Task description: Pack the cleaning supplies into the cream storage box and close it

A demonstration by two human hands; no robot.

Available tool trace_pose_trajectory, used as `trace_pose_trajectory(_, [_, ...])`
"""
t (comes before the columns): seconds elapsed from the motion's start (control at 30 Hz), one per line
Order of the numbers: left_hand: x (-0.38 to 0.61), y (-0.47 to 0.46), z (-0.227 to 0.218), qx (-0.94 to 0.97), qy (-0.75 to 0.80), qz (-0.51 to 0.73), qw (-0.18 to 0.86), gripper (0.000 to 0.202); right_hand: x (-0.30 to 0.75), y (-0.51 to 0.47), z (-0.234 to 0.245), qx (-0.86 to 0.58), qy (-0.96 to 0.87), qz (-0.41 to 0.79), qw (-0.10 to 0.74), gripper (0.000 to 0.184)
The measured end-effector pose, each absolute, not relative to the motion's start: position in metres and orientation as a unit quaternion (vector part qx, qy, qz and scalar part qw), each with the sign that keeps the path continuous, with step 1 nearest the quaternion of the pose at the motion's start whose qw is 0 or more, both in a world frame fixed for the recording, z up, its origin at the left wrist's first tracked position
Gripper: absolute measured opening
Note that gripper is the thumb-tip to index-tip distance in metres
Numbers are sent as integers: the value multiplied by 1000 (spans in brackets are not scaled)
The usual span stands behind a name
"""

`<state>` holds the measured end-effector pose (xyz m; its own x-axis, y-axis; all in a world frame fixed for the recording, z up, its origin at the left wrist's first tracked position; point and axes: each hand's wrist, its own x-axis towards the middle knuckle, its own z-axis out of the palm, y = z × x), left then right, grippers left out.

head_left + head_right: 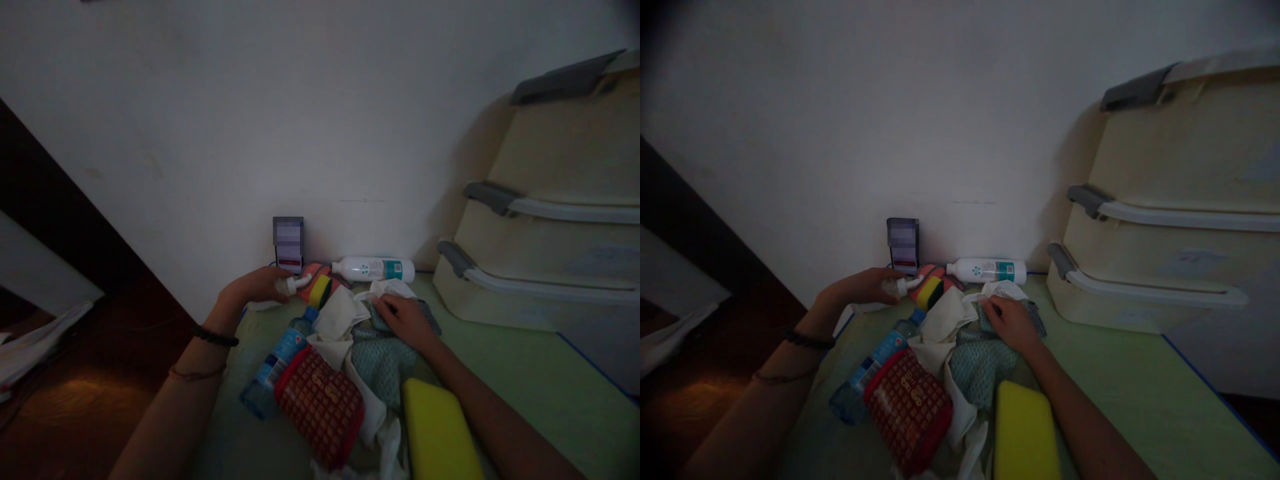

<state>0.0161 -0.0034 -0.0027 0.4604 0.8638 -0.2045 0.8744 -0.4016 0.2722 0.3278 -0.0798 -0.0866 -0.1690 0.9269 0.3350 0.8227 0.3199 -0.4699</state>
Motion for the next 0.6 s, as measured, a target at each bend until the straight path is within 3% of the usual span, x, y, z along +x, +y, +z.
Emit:
trace_pose_trajectory(0.13, [17, -3, -2, 853, 491, -4, 177, 55, 328, -80, -86, -578, -759, 91, 287, 44])
trace_pose_trajectory(0.33, [14, 1, -7, 853, 493, 23, 169, 68, 328, -79, -88, -578, -759, 91, 286, 44])
trace_pose_trajectory(0.6, [16, 2, -8, 858, 483, 41, 168, 63, 328, -80, -86, -579, -757, 96, 287, 42])
